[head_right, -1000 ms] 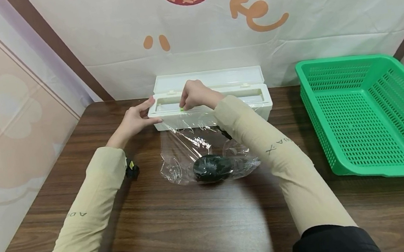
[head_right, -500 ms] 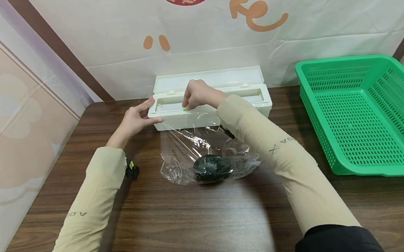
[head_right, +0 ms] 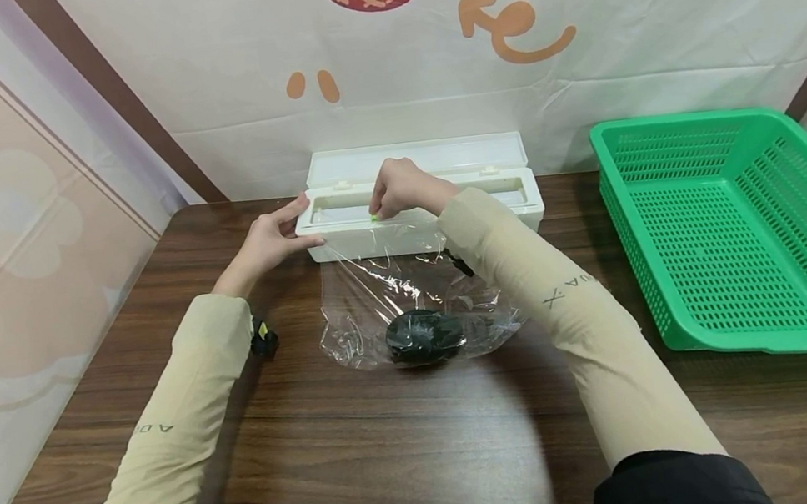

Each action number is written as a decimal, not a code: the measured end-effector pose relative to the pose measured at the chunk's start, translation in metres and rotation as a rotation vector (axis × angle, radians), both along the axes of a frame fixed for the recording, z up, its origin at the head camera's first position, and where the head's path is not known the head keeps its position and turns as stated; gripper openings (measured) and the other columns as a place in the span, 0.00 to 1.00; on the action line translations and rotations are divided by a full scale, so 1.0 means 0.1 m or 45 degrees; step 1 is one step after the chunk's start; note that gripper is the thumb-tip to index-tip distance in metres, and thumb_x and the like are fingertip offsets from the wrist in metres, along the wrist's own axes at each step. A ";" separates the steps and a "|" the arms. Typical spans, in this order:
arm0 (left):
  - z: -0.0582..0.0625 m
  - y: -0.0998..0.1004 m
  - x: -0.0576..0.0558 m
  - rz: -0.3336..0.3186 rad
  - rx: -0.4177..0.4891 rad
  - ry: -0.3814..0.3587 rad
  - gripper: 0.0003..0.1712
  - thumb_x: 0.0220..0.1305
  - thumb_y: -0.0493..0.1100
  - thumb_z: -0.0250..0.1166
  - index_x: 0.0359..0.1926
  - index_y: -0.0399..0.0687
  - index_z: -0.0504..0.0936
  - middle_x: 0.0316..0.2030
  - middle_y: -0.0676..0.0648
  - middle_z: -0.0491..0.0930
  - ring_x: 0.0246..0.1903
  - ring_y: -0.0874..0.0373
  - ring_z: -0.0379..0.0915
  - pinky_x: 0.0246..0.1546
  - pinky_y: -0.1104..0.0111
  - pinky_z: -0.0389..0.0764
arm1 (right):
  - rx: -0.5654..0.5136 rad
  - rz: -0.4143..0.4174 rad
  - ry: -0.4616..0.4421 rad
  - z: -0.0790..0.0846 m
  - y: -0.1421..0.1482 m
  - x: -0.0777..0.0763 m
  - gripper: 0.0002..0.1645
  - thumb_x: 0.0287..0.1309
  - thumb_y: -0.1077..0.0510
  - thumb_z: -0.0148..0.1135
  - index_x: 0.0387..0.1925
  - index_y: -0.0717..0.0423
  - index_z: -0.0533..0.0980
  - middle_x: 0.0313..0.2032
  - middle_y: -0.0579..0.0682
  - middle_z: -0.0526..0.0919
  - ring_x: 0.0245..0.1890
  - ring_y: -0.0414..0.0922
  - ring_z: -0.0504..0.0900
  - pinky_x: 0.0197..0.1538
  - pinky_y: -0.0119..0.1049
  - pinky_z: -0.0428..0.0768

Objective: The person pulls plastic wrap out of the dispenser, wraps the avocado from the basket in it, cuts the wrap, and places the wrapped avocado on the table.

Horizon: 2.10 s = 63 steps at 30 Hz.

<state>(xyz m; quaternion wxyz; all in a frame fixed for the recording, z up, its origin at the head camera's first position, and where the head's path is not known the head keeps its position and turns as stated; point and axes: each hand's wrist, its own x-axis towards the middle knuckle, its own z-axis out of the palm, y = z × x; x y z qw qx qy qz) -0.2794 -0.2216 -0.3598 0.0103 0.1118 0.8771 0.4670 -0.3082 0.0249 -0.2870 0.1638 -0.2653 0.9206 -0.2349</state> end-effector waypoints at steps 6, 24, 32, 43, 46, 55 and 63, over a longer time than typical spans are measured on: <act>-0.02 0.00 -0.02 -0.001 0.027 -0.003 0.46 0.45 0.37 0.72 0.65 0.41 0.59 0.67 0.48 0.53 0.61 0.57 0.59 0.53 0.76 0.69 | 0.018 -0.010 0.010 0.00 0.02 -0.01 0.10 0.47 0.61 0.66 0.36 0.56 0.83 0.39 0.51 0.84 0.45 0.47 0.78 0.53 0.40 0.72; -0.02 -0.01 -0.01 -0.010 0.019 0.002 0.46 0.45 0.36 0.72 0.65 0.40 0.59 0.67 0.47 0.53 0.62 0.56 0.58 0.53 0.74 0.69 | 0.033 -0.013 0.008 -0.01 0.09 -0.02 0.10 0.46 0.60 0.67 0.35 0.55 0.83 0.39 0.50 0.84 0.44 0.46 0.78 0.51 0.40 0.73; -0.03 0.00 -0.03 -0.004 0.013 -0.001 0.46 0.45 0.37 0.72 0.65 0.41 0.60 0.67 0.48 0.54 0.62 0.56 0.59 0.54 0.72 0.69 | 0.047 0.000 0.007 0.00 0.14 -0.03 0.10 0.47 0.61 0.67 0.35 0.56 0.83 0.39 0.51 0.84 0.46 0.47 0.77 0.53 0.41 0.73; -0.02 -0.02 -0.03 -0.019 -0.007 0.004 0.46 0.45 0.36 0.72 0.65 0.40 0.59 0.67 0.47 0.53 0.62 0.55 0.58 0.53 0.74 0.70 | 0.057 -0.001 0.020 -0.02 0.21 -0.06 0.10 0.46 0.61 0.67 0.35 0.55 0.83 0.38 0.50 0.84 0.45 0.47 0.78 0.51 0.40 0.74; -0.02 -0.02 -0.03 -0.018 -0.017 0.004 0.46 0.45 0.36 0.72 0.65 0.40 0.58 0.67 0.47 0.52 0.62 0.55 0.58 0.53 0.74 0.70 | 0.053 0.003 0.024 -0.03 0.22 -0.07 0.10 0.46 0.61 0.67 0.34 0.55 0.83 0.38 0.50 0.84 0.44 0.47 0.78 0.51 0.40 0.74; -0.02 -0.02 -0.04 -0.017 -0.013 0.013 0.46 0.45 0.37 0.72 0.65 0.41 0.59 0.67 0.48 0.53 0.61 0.55 0.59 0.53 0.73 0.70 | -0.008 0.020 0.006 -0.01 0.25 -0.05 0.09 0.46 0.63 0.66 0.33 0.58 0.83 0.34 0.50 0.85 0.38 0.46 0.79 0.47 0.39 0.76; -0.01 -0.02 -0.04 -0.013 -0.024 0.009 0.46 0.45 0.37 0.72 0.65 0.41 0.59 0.66 0.47 0.53 0.61 0.55 0.60 0.53 0.72 0.70 | 0.056 0.032 0.023 0.02 0.27 -0.04 0.10 0.48 0.62 0.66 0.36 0.58 0.83 0.39 0.52 0.84 0.46 0.50 0.77 0.52 0.43 0.73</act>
